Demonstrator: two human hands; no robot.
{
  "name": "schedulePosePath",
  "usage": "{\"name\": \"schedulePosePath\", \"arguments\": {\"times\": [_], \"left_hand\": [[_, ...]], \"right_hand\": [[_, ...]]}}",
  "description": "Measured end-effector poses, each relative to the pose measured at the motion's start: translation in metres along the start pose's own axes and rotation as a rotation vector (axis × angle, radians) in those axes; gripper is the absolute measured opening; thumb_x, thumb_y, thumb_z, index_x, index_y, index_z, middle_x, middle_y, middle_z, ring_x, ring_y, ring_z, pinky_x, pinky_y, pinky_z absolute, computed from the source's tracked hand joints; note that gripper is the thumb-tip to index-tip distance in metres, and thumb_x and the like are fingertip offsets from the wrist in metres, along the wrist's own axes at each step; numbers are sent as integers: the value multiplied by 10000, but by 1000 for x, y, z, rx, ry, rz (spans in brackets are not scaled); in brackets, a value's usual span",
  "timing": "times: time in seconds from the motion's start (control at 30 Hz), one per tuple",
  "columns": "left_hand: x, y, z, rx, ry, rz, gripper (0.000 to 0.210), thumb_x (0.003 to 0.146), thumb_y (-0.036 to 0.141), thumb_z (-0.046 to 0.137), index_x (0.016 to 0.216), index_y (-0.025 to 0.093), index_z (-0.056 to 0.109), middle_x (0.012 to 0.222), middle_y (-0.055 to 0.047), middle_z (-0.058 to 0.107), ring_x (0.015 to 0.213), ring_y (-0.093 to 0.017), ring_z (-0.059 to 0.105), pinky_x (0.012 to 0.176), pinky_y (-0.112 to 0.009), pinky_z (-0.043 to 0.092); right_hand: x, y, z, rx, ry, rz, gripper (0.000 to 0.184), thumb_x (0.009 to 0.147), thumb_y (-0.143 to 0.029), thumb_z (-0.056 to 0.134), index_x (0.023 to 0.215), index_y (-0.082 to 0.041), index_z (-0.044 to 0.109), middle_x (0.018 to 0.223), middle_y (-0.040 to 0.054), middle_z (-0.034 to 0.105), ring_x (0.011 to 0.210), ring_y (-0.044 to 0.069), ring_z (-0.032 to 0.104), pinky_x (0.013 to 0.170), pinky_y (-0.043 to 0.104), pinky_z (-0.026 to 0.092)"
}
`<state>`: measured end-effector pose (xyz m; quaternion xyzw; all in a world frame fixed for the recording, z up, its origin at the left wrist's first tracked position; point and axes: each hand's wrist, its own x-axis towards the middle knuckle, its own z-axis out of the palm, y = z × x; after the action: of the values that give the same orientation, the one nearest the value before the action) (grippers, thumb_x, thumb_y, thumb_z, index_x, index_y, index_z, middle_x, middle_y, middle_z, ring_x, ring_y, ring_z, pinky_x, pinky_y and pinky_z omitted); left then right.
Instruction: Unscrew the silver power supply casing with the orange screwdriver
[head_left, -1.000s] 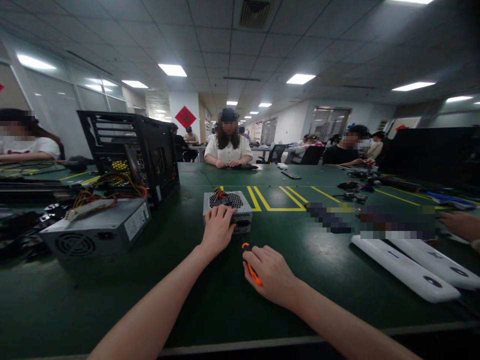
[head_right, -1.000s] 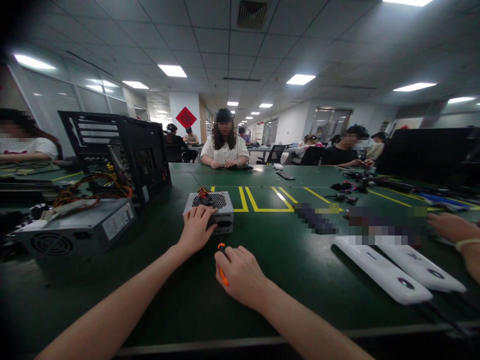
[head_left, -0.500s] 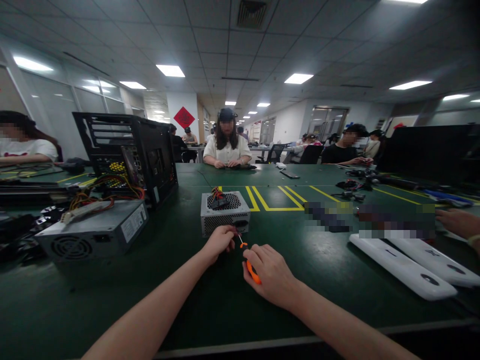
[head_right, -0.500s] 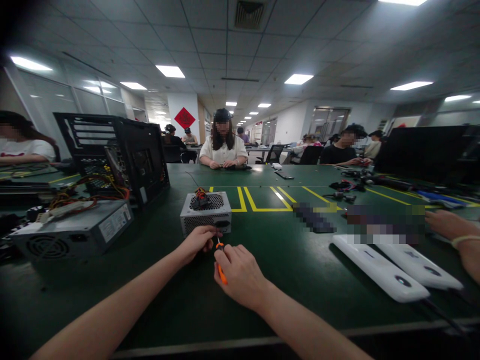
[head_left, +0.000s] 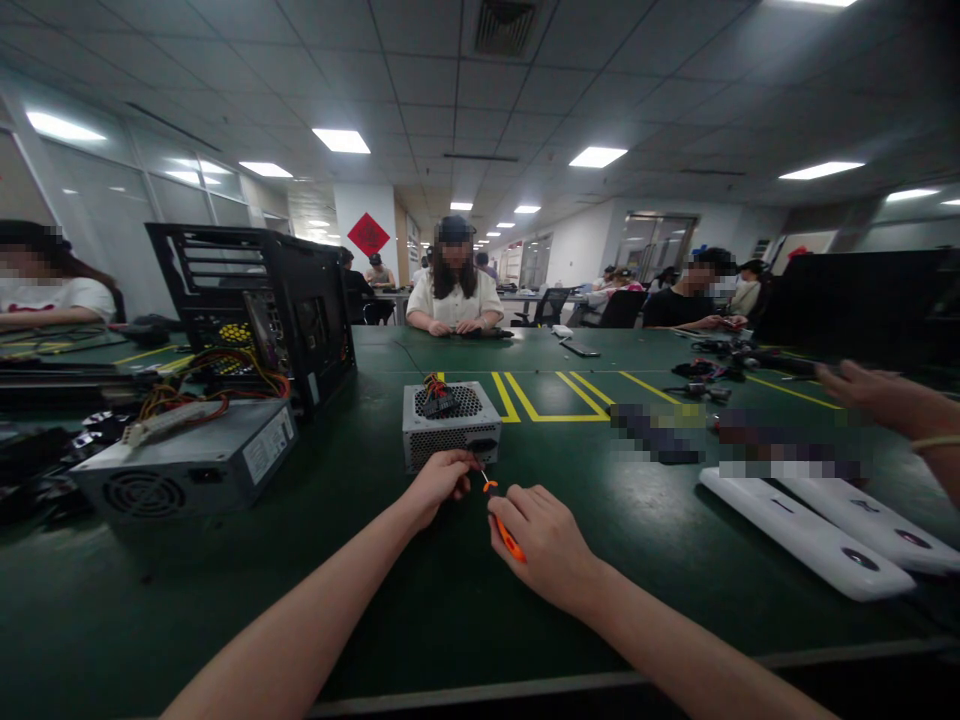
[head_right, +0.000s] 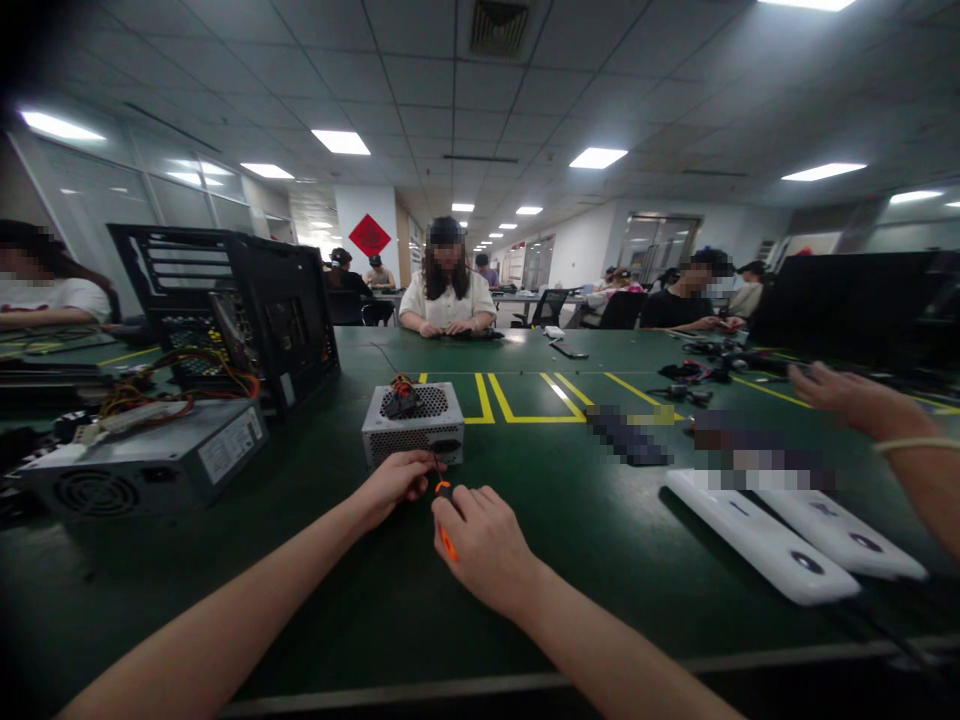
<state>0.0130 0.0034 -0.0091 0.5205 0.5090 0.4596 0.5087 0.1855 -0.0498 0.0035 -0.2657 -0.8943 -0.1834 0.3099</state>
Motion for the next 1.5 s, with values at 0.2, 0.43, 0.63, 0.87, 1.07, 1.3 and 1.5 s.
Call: {"name": "schedulePosePath", "arguments": {"times": [0.2,0.43,0.63,0.87,1.07,1.3,1.5], "left_hand": [[1,-2,-1,-25,-9,3,175,744,161,467,841,107,603,933,-73,624,462,-17,432,374,-151,264],[1,-2,-1,-37,-10,-1,161,746,154,471,829,104,600,913,-74,630,467,-24,443,388,-153,287],[1,-1,-1,-71,-11,-17,182,754,144,463,877,112,593,924,-80,635,473,-27,467,397,-155,297],[0,0,0,-85,-21,-9,194,760,110,454,919,110,565,959,-78,619,481,-17,470,414,-146,307],[-1,-1,-1,-100,-36,-8,213,775,116,446,952,113,564,976,-78,614,496,-16,472,434,-148,319],[1,-2,-2,-99,-32,-18,197,767,115,461,932,118,570,977,-73,617,491,-17,473,432,-150,314],[-2,2,0,-102,-29,-26,201,780,132,461,949,123,568,991,-76,617,498,-17,470,442,-151,319]], "right_hand": [[0,1,-4,14,-46,5,106,761,-144,520,838,-182,581,784,42,534,692,143,479,630,253,342],[0,-1,1,10,-56,36,116,828,-202,462,895,-166,550,700,7,549,589,114,475,585,249,317],[0,-3,-3,-5,-69,16,83,772,-163,496,809,-190,566,761,28,525,678,138,474,634,264,310],[1,-4,-1,13,-36,46,140,842,-211,438,906,-159,551,694,7,543,584,123,454,581,263,299],[0,-2,-5,-18,-48,-5,76,751,-143,509,777,-187,566,756,31,520,665,139,459,611,264,308],[3,-3,-2,42,-34,90,158,816,-264,501,922,-156,546,731,22,566,609,124,497,587,245,340],[1,-3,-2,-10,-50,32,79,756,-135,513,809,-180,552,750,25,544,660,134,490,611,253,330]]}}
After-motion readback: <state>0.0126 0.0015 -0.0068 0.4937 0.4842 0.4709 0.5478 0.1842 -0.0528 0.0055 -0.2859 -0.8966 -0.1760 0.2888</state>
